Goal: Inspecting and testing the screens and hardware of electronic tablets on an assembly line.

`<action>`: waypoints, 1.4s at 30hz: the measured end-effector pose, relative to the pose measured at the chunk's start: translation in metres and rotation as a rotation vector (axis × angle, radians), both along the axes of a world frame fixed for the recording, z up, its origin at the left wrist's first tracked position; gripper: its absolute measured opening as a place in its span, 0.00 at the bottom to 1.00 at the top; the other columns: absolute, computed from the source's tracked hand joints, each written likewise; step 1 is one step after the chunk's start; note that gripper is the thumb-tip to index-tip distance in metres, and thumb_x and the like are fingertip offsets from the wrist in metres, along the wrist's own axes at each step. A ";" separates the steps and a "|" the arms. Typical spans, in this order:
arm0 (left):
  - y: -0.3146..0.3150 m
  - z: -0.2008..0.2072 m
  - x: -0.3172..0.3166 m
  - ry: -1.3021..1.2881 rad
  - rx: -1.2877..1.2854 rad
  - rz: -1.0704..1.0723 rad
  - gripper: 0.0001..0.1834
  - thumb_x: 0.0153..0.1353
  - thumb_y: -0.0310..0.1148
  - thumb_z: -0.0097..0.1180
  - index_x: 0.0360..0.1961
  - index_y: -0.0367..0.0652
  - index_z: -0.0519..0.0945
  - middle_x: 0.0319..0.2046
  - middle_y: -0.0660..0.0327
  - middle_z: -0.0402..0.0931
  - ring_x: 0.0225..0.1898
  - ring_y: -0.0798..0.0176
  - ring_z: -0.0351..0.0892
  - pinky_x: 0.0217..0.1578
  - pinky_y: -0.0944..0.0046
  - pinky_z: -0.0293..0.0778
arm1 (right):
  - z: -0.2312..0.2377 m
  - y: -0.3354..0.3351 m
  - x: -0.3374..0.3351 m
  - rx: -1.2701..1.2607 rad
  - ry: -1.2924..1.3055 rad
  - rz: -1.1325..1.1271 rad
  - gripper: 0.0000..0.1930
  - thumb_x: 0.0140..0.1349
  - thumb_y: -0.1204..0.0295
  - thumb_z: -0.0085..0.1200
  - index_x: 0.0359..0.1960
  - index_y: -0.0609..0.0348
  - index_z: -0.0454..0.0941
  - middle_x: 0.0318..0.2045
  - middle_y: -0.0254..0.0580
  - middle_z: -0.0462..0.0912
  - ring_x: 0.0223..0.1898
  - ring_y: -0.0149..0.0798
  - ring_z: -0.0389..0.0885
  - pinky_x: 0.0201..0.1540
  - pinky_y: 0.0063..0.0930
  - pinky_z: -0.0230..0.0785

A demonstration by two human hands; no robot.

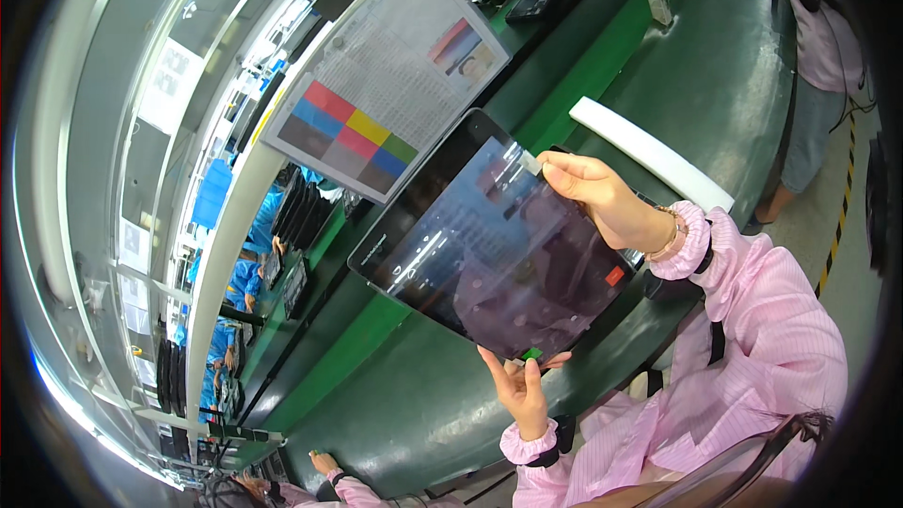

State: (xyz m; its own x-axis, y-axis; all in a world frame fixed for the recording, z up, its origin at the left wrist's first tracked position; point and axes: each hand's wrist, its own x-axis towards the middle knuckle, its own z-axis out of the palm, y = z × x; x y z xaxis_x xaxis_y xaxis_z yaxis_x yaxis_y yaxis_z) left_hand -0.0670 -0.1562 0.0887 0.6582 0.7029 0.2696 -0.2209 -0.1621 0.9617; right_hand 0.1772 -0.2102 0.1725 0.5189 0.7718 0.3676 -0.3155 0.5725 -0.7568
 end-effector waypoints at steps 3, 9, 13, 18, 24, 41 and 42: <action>-0.002 0.001 -0.002 0.004 -0.007 0.022 0.41 0.63 0.23 0.42 0.69 0.50 0.32 0.39 0.47 0.72 0.27 0.49 0.81 0.31 0.55 0.79 | 0.003 -0.001 -0.003 0.024 0.024 0.033 0.15 0.68 0.61 0.44 0.42 0.61 0.73 0.34 0.22 0.72 0.37 0.17 0.65 0.44 0.13 0.58; -0.002 0.004 -0.004 -0.051 -0.081 0.015 0.41 0.62 0.18 0.41 0.69 0.49 0.32 0.37 0.54 0.73 0.30 0.48 0.81 0.34 0.55 0.78 | 0.005 0.001 -0.005 0.023 -0.012 0.006 0.14 0.68 0.61 0.43 0.40 0.60 0.73 0.31 0.23 0.71 0.34 0.17 0.64 0.40 0.13 0.58; -0.002 0.004 -0.003 -0.038 -0.026 0.058 0.42 0.62 0.17 0.42 0.69 0.50 0.34 0.38 0.51 0.73 0.29 0.49 0.81 0.33 0.54 0.78 | 0.008 0.002 -0.006 0.027 -0.015 0.013 0.13 0.68 0.62 0.43 0.35 0.58 0.72 0.29 0.22 0.70 0.32 0.17 0.63 0.38 0.13 0.57; -0.002 0.002 -0.002 -0.078 -0.055 0.131 0.40 0.61 0.16 0.43 0.69 0.49 0.38 0.34 0.54 0.74 0.26 0.58 0.77 0.34 0.53 0.80 | 0.009 0.002 -0.007 0.041 0.021 0.033 0.12 0.68 0.62 0.43 0.35 0.58 0.72 0.28 0.21 0.70 0.31 0.16 0.63 0.37 0.13 0.57; -0.001 0.000 -0.004 -0.110 -0.056 0.136 0.39 0.60 0.17 0.44 0.69 0.48 0.42 0.29 0.58 0.72 0.27 0.63 0.76 0.33 0.53 0.81 | 0.010 0.002 -0.009 0.042 0.029 0.034 0.12 0.68 0.62 0.43 0.36 0.58 0.72 0.28 0.22 0.71 0.32 0.15 0.65 0.38 0.12 0.59; -0.002 0.001 -0.004 -0.116 -0.053 0.181 0.38 0.60 0.16 0.45 0.68 0.45 0.45 0.25 0.63 0.69 0.24 0.66 0.73 0.31 0.55 0.81 | 0.009 0.002 -0.010 0.043 0.016 0.036 0.12 0.68 0.63 0.44 0.36 0.59 0.73 0.29 0.22 0.72 0.33 0.16 0.66 0.39 0.13 0.59; -0.003 0.001 -0.004 -0.120 -0.061 0.187 0.38 0.60 0.16 0.45 0.68 0.45 0.45 0.25 0.63 0.70 0.24 0.66 0.74 0.30 0.55 0.81 | 0.009 0.002 -0.010 0.043 0.016 0.036 0.12 0.68 0.63 0.44 0.36 0.59 0.73 0.29 0.22 0.72 0.33 0.16 0.66 0.39 0.13 0.59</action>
